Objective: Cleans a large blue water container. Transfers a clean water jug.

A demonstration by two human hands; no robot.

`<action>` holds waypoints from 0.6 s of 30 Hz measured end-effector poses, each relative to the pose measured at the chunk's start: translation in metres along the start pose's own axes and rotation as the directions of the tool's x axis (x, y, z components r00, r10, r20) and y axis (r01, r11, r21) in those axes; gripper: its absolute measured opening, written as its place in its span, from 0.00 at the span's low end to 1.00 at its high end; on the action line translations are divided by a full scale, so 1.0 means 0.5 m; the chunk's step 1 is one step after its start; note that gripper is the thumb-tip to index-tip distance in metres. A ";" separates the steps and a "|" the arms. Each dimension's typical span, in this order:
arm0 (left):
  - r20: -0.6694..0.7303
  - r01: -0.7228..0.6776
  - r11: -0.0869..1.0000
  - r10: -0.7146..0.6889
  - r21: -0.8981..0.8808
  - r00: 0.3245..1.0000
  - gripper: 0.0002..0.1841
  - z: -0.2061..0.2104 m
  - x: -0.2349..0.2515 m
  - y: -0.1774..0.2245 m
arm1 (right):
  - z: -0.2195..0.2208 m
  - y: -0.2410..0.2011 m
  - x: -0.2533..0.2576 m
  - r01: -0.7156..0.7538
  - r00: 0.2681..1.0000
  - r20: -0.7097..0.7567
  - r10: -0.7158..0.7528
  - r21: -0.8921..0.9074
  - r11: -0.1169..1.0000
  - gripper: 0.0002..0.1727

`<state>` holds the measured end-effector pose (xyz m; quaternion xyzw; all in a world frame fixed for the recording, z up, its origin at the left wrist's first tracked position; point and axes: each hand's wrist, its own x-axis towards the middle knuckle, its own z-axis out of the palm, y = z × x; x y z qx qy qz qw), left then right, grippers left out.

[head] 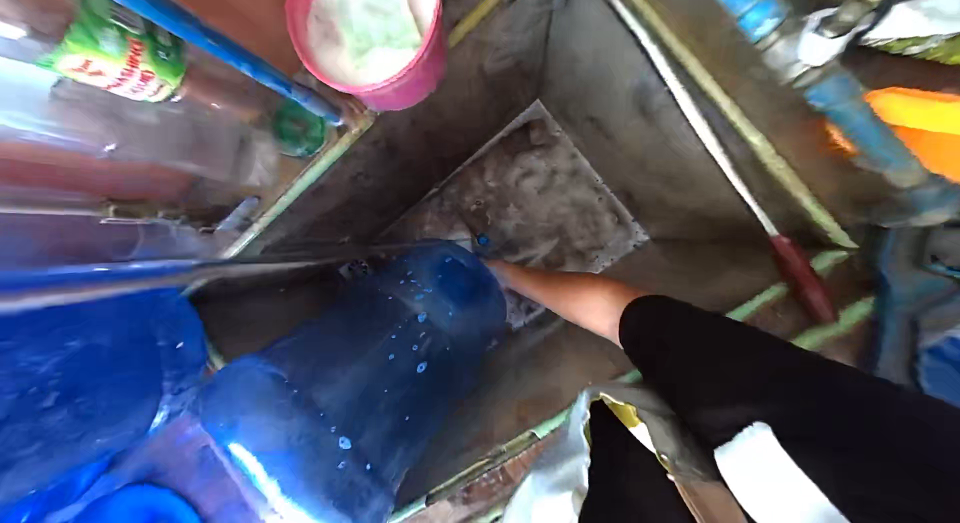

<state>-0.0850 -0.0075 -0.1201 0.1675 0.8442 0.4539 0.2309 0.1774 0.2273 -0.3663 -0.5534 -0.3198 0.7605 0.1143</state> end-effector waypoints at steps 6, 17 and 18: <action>0.066 -0.022 1.000 0.021 0.003 0.998 0.29 0.089 0.103 -0.096 | -0.048 -0.093 0.021 -0.134 0.977 -0.166 0.134 0.012 0.991 0.21; 0.171 -0.220 0.955 0.255 -0.201 0.952 0.26 0.258 0.029 0.084 | -0.230 -0.215 -0.230 -0.074 0.993 -0.118 -0.023 -0.748 0.659 0.19; 0.174 -0.224 0.949 0.264 -0.220 0.949 0.26 0.266 0.023 0.093 | -0.251 -0.255 -0.300 -0.035 0.980 -0.143 -0.142 -0.815 0.579 0.18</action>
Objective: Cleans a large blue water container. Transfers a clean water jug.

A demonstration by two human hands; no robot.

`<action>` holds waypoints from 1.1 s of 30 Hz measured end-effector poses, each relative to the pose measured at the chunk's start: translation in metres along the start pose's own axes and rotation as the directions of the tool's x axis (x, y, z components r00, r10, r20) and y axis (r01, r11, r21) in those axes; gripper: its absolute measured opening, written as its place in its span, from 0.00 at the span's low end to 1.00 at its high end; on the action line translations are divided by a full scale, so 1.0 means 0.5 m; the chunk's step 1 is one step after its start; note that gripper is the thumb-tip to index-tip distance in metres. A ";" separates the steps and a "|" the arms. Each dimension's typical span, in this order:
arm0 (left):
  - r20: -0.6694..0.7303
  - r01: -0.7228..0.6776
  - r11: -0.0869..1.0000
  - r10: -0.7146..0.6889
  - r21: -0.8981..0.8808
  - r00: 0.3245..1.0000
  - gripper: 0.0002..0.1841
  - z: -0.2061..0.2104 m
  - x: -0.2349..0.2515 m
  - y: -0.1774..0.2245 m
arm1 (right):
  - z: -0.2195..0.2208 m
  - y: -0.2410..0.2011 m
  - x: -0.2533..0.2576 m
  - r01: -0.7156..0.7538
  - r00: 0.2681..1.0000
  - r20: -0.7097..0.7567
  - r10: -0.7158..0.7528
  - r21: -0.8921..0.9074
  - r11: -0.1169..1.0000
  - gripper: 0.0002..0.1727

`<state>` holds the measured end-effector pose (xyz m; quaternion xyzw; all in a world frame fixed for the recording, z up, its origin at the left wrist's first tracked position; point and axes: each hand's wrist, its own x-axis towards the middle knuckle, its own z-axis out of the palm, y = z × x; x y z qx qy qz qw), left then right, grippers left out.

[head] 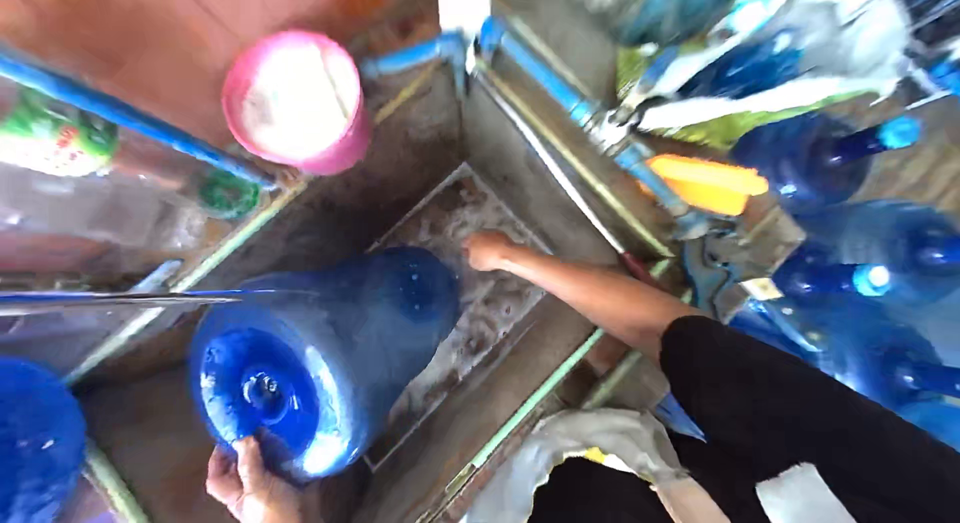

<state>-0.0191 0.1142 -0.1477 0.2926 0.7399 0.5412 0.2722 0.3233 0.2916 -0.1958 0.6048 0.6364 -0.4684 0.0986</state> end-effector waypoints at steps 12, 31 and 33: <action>-0.050 0.051 0.994 -0.056 -0.099 0.997 0.36 0.075 -0.029 0.051 | -0.380 0.222 -0.269 -0.390 0.626 -0.673 0.394 0.167 0.906 0.40; -0.003 -0.015 1.000 0.015 -0.004 1.000 0.38 0.119 -0.058 0.078 | -0.263 0.371 -0.413 -0.300 0.896 -0.399 0.194 -0.223 0.928 0.26; 0.002 0.020 1.000 -0.020 0.016 1.000 0.38 0.122 -0.068 0.094 | -0.216 0.408 -0.422 -0.355 0.820 -0.523 0.232 -0.146 0.923 0.27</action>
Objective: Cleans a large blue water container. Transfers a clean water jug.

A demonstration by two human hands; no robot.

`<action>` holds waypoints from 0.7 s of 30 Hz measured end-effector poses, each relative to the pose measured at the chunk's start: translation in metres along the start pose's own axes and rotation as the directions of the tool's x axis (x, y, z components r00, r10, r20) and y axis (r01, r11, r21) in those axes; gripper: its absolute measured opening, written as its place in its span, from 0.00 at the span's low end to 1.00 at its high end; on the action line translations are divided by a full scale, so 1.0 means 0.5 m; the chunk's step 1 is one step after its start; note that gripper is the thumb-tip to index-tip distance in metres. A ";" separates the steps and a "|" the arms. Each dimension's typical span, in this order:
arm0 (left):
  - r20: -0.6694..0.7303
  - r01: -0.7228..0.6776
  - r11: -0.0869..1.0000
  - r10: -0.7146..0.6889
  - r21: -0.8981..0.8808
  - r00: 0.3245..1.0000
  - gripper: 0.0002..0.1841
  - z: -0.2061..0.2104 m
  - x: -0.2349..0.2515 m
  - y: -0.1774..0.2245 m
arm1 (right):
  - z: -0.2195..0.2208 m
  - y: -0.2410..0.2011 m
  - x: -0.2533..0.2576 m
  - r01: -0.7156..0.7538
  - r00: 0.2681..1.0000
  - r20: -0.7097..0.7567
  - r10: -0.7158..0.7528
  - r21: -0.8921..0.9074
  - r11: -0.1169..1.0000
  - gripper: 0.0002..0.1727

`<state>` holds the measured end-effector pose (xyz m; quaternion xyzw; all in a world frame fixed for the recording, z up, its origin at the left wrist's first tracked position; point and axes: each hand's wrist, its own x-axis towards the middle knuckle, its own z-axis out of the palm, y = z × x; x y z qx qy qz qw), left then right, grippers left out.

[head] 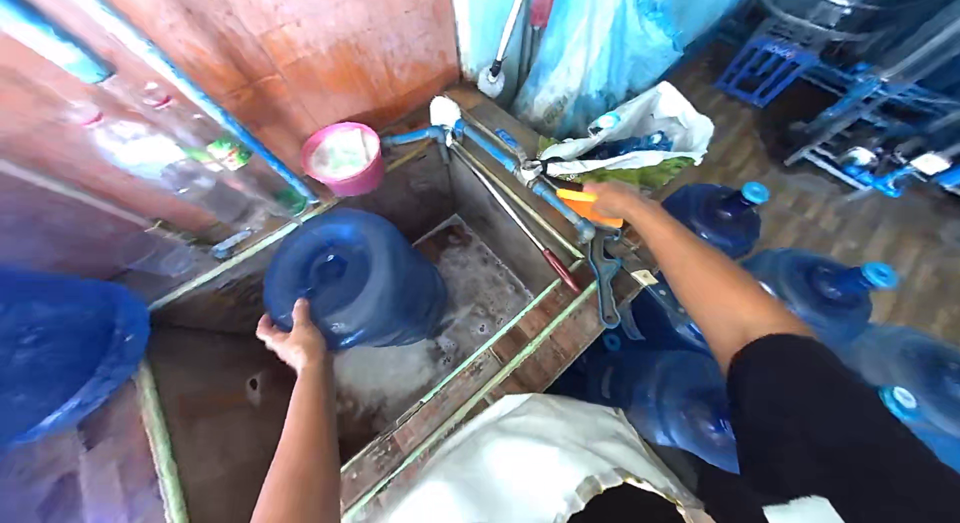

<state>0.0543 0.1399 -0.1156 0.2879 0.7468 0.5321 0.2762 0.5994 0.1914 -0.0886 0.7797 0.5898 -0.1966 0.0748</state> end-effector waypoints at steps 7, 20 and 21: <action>0.031 0.286 0.946 -0.284 -0.153 0.958 0.59 -0.024 -0.047 -0.030 | -0.134 -0.081 -0.150 -0.042 0.967 -0.249 0.056 0.061 0.997 0.23; 0.122 0.211 0.967 -0.194 -0.143 0.973 0.68 0.048 -0.135 -0.028 | 0.051 -0.870 -0.164 0.547 0.812 -0.314 -0.492 0.117 0.829 0.34; 0.151 0.214 0.970 -0.196 -0.115 0.969 0.67 0.045 -0.130 -0.026 | 0.079 -0.901 -0.199 0.610 0.775 -0.257 -0.577 0.064 0.790 0.33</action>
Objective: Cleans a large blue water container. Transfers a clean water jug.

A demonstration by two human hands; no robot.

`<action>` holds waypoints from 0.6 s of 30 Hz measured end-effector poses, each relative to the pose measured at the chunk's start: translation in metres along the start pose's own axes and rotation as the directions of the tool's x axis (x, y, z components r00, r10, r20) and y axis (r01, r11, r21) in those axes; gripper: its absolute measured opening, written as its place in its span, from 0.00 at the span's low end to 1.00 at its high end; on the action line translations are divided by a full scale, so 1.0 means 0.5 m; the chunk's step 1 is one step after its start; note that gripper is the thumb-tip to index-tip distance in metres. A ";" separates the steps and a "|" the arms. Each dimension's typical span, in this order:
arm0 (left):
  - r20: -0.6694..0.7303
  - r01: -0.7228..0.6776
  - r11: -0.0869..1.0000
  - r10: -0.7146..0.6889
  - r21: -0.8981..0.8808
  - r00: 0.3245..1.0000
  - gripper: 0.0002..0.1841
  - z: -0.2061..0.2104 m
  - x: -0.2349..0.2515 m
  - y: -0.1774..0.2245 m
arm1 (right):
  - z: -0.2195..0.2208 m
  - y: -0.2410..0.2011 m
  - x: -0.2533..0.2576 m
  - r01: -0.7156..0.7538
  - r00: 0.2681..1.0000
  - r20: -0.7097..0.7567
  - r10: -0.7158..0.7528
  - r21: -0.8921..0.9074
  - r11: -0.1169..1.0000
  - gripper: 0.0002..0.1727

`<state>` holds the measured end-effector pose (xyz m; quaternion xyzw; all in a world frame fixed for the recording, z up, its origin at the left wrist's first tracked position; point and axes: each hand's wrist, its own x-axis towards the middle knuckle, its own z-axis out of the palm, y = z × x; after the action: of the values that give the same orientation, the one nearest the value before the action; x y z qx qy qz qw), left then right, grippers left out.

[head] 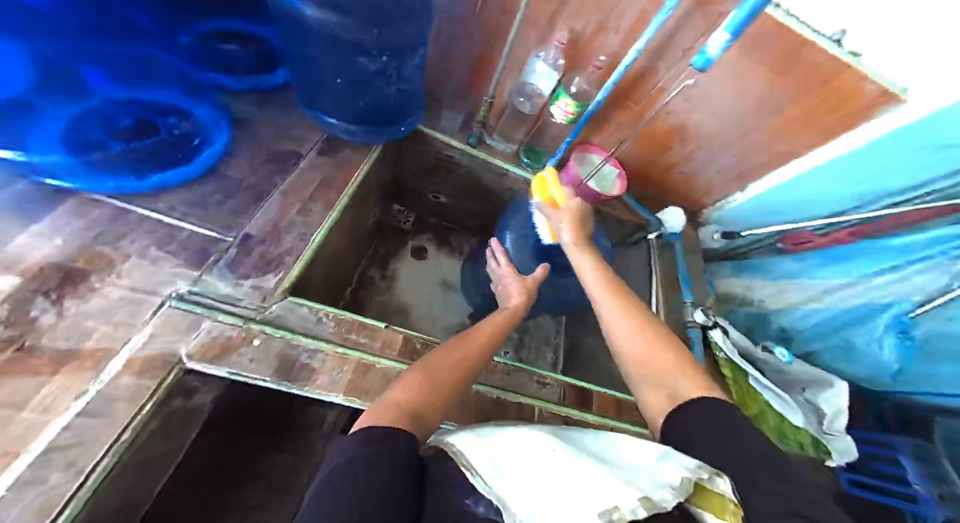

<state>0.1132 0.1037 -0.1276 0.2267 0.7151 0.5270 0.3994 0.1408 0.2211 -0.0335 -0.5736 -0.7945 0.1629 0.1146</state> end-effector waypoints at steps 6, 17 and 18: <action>0.105 -0.058 0.998 0.056 0.021 0.993 0.64 -0.055 0.046 -0.017 | -0.039 0.059 0.063 -0.068 0.998 -0.020 0.065 -0.146 0.987 0.36; 0.229 -0.068 0.989 0.037 0.129 0.973 0.53 -0.085 0.110 0.039 | -0.057 0.078 0.060 -0.170 0.982 -0.091 0.163 -0.077 0.982 0.35; 0.263 -0.075 0.982 0.028 0.173 0.964 0.52 -0.080 0.110 0.050 | -0.056 0.063 0.056 -0.183 0.981 -0.085 0.176 -0.092 0.979 0.36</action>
<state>0.0466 0.1306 -0.1176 0.3477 0.6957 0.4356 0.4532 0.1698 0.2605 -0.0202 -0.6539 -0.7416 0.1109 0.1012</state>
